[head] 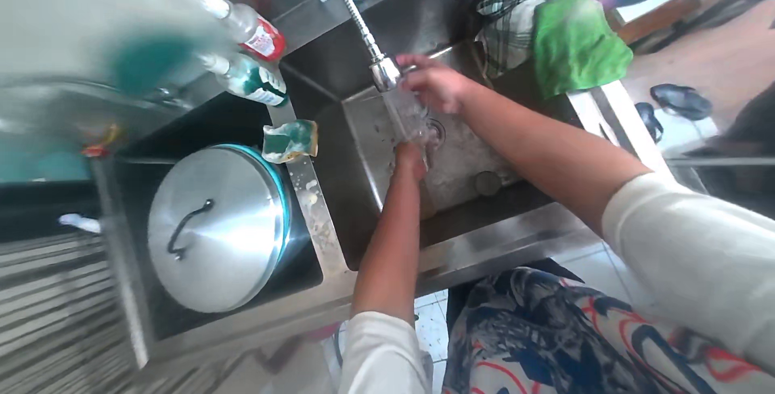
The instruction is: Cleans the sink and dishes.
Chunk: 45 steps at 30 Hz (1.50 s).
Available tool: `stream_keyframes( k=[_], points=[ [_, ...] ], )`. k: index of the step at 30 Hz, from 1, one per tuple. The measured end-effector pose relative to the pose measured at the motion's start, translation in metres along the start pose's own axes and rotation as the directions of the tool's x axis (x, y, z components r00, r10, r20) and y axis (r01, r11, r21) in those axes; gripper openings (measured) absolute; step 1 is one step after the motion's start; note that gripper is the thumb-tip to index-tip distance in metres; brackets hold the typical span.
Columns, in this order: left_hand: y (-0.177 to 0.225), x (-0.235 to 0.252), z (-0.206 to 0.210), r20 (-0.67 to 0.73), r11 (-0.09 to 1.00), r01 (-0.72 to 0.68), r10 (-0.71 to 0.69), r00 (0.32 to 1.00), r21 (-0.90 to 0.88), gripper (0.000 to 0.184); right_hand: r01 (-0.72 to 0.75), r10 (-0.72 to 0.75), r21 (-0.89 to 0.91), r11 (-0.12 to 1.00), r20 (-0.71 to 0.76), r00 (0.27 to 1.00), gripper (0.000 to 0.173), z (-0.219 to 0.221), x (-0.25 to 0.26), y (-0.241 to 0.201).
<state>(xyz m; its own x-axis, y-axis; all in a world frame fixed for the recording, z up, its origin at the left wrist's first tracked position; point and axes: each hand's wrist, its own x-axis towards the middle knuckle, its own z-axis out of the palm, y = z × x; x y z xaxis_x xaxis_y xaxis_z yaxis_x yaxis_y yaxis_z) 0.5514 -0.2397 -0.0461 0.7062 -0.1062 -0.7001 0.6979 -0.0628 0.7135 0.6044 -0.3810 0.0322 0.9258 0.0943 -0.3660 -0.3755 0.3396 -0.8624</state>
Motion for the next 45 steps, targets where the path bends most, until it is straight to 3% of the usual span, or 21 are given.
stream_keyframes(
  k=[3, 5, 6, 8, 12, 14, 16, 17, 18, 19, 21, 23, 28, 30, 32, 34, 35, 38, 40, 42, 45],
  points=[
    [-0.001, -0.013, -0.003, -0.02, 0.995, 0.059, -0.061, 0.998, -0.084, 0.024, -0.28, 0.279, 0.161, 0.946, 0.029, 0.96, 0.033, 0.017, -0.006, 0.034],
    [0.0, -0.022, -0.005, -0.007, 0.99, 0.099, -0.1, 0.995, -0.102, 0.02, -0.389, 0.392, 0.056, 0.92, -0.052, 0.919, 0.02, 0.037, -0.003, 0.047],
    [0.001, -0.025, -0.007, -0.019, 0.986, 0.117, -0.12, 0.993, -0.117, 0.019, -0.41, 0.401, -0.047, 0.911, -0.131, 0.907, 0.023, 0.044, -0.001, 0.05],
    [0.0, -0.03, -0.014, -0.005, 0.977, 0.121, -0.124, 0.992, -0.177, 0.021, -0.401, 0.348, -0.223, 0.889, -0.243, 0.905, 0.03, 0.046, 0.0, 0.046],
    [0.002, -0.055, -0.025, -0.013, 0.979, 0.088, -0.091, 0.996, -0.183, 0.028, -0.242, 0.088, -0.373, 0.896, -0.384, 0.919, 0.033, 0.005, 0.009, 0.031],
    [-0.001, -0.065, -0.031, -0.004, 0.99, 0.056, -0.058, 0.998, -0.133, 0.03, -0.224, 0.041, -0.416, 0.881, -0.405, 0.913, 0.033, -0.014, 0.013, 0.016],
    [-0.004, -0.073, -0.034, -0.031, 0.997, -0.039, 0.042, 0.999, 0.073, 0.029, -0.201, 0.019, -0.422, 0.884, -0.398, 0.917, 0.033, -0.025, 0.013, 0.002],
    [-0.004, -0.077, -0.036, -0.049, 0.948, -0.124, 0.144, 0.988, 0.292, 0.029, -0.201, 0.023, -0.427, 0.881, -0.387, 0.922, 0.032, -0.028, 0.012, -0.002],
    [-0.005, -0.081, -0.038, -0.041, 0.803, -0.213, 0.283, 0.958, 0.557, 0.031, -0.21, 0.037, -0.431, 0.877, -0.377, 0.926, 0.032, -0.032, 0.011, -0.005],
    [-0.008, -0.084, -0.041, 0.021, 0.59, -0.295, 0.425, 0.905, 0.751, 0.035, -0.223, 0.052, -0.434, 0.873, -0.372, 0.927, 0.032, -0.036, 0.01, -0.005],
    [-0.019, -0.08, -0.053, 0.234, 0.168, -0.416, 0.617, 0.751, 0.893, 0.041, -0.255, 0.083, -0.442, 0.86, -0.372, 0.924, 0.032, -0.045, 0.01, 0.0],
    [-0.027, -0.074, -0.064, 0.383, -0.08, -0.447, 0.664, 0.642, 0.891, 0.046, -0.273, 0.097, -0.458, 0.846, -0.371, 0.924, 0.032, -0.052, 0.007, 0.004],
    [-0.03, -0.065, -0.082, 0.477, -0.262, -0.484, 0.784, 0.398, 0.835, 0.04, -0.274, 0.111, -0.458, 0.846, -0.351, 0.93, 0.033, -0.058, 0.012, 0.017],
    [-0.029, -0.066, -0.085, 0.484, -0.282, -0.489, 0.8, 0.356, 0.826, 0.039, -0.29, 0.14, -0.426, 0.857, -0.35, 0.926, 0.035, -0.053, 0.023, 0.017],
    [-0.027, -0.068, -0.083, 0.474, -0.28, -0.497, 0.82, 0.321, 0.821, 0.039, -0.296, 0.15, -0.39, 0.872, -0.363, 0.92, 0.036, -0.046, 0.039, 0.014],
    [-0.025, -0.075, -0.078, 0.434, -0.213, -0.525, 0.833, 0.344, 0.824, 0.039, -0.261, 0.121, -0.329, 0.907, -0.389, 0.913, 0.038, -0.037, 0.058, 0.004],
    [-0.024, -0.08, -0.074, 0.393, -0.13, -0.55, 0.832, 0.392, 0.825, 0.038, -0.217, 0.082, -0.298, 0.93, -0.408, 0.909, 0.038, -0.033, 0.068, -0.003],
    [-0.018, -0.097, -0.063, 0.229, 0.231, -0.559, 0.741, 0.632, 0.796, 0.037, -0.043, -0.085, -0.285, 0.958, -0.421, 0.903, 0.043, -0.019, 0.108, -0.03],
    [-0.018, -0.106, -0.06, 0.12, 0.458, -0.493, 0.631, 0.767, 0.74, 0.033, -0.05, -0.09, -0.327, 0.944, -0.4, 0.912, 0.047, -0.01, 0.135, -0.056],
    [-0.017, -0.113, -0.061, 0.036, 0.612, -0.447, 0.564, 0.825, 0.652, 0.03, -0.081, -0.092, -0.385, 0.919, -0.411, 0.907, 0.046, 0.001, 0.157, -0.08],
    [-0.015, -0.127, -0.071, -0.045, 0.736, -0.398, 0.501, 0.864, 0.548, 0.029, -0.095, -0.173, -0.57, 0.816, -0.398, 0.901, 0.048, 0.02, 0.166, -0.115]
  ],
)
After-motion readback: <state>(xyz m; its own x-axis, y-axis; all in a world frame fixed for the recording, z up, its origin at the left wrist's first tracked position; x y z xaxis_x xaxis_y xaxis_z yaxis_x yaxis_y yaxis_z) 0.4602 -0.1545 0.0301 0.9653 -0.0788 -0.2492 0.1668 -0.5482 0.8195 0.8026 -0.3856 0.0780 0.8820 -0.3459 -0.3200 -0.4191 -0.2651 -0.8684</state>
